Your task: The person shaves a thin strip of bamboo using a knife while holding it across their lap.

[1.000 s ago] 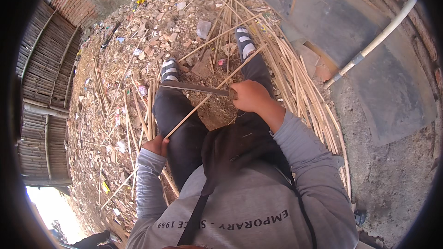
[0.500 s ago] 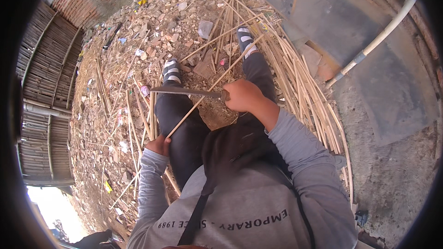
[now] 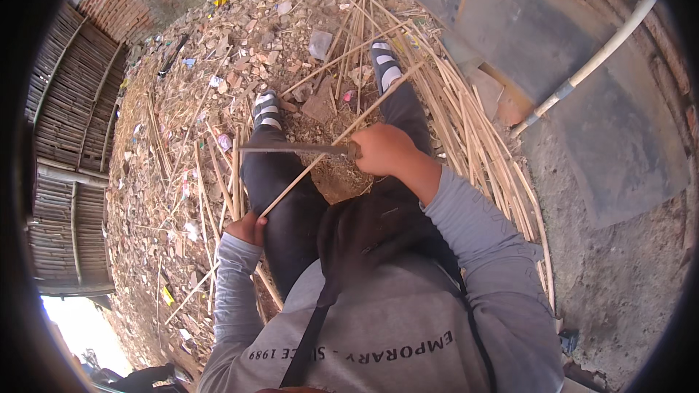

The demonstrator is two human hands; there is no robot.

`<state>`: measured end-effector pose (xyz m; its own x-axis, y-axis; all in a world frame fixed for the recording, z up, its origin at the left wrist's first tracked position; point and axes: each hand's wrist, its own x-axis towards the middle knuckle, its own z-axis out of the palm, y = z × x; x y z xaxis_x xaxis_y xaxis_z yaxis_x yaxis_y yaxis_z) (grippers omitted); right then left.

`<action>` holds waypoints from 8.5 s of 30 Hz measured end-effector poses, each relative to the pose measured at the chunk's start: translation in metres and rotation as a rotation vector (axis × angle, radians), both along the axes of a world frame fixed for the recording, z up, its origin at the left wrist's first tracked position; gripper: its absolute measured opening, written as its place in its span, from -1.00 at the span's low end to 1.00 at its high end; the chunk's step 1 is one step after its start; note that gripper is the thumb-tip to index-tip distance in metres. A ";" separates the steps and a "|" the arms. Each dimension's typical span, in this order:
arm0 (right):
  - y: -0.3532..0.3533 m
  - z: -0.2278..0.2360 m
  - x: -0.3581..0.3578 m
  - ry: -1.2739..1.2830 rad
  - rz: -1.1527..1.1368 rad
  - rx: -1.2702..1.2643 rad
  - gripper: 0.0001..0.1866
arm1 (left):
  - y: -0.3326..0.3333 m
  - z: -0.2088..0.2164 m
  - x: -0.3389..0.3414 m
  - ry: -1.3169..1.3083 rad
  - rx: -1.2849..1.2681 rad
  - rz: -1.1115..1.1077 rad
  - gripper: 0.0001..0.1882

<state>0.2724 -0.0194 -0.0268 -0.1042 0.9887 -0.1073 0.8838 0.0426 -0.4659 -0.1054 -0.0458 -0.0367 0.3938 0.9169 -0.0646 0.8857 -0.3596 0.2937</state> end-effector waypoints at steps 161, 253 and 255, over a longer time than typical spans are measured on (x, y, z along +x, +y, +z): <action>-0.020 -0.011 0.042 0.076 -0.275 -0.014 -0.76 | -0.008 0.007 0.015 0.059 -0.012 0.076 -0.66; -0.026 -0.015 0.036 0.116 -0.161 0.084 -0.79 | -0.011 -0.009 0.011 -0.085 0.094 0.093 -0.67; -0.021 -0.017 0.045 0.080 -0.148 0.113 -0.80 | -0.012 -0.004 0.016 -0.089 0.102 0.095 -0.67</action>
<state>0.3171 -0.0405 -0.0439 0.0396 0.9992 0.0079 0.8447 -0.0293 -0.5345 -0.0898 -0.0575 -0.0405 0.3050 0.9504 0.0615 0.8893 -0.3073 0.3387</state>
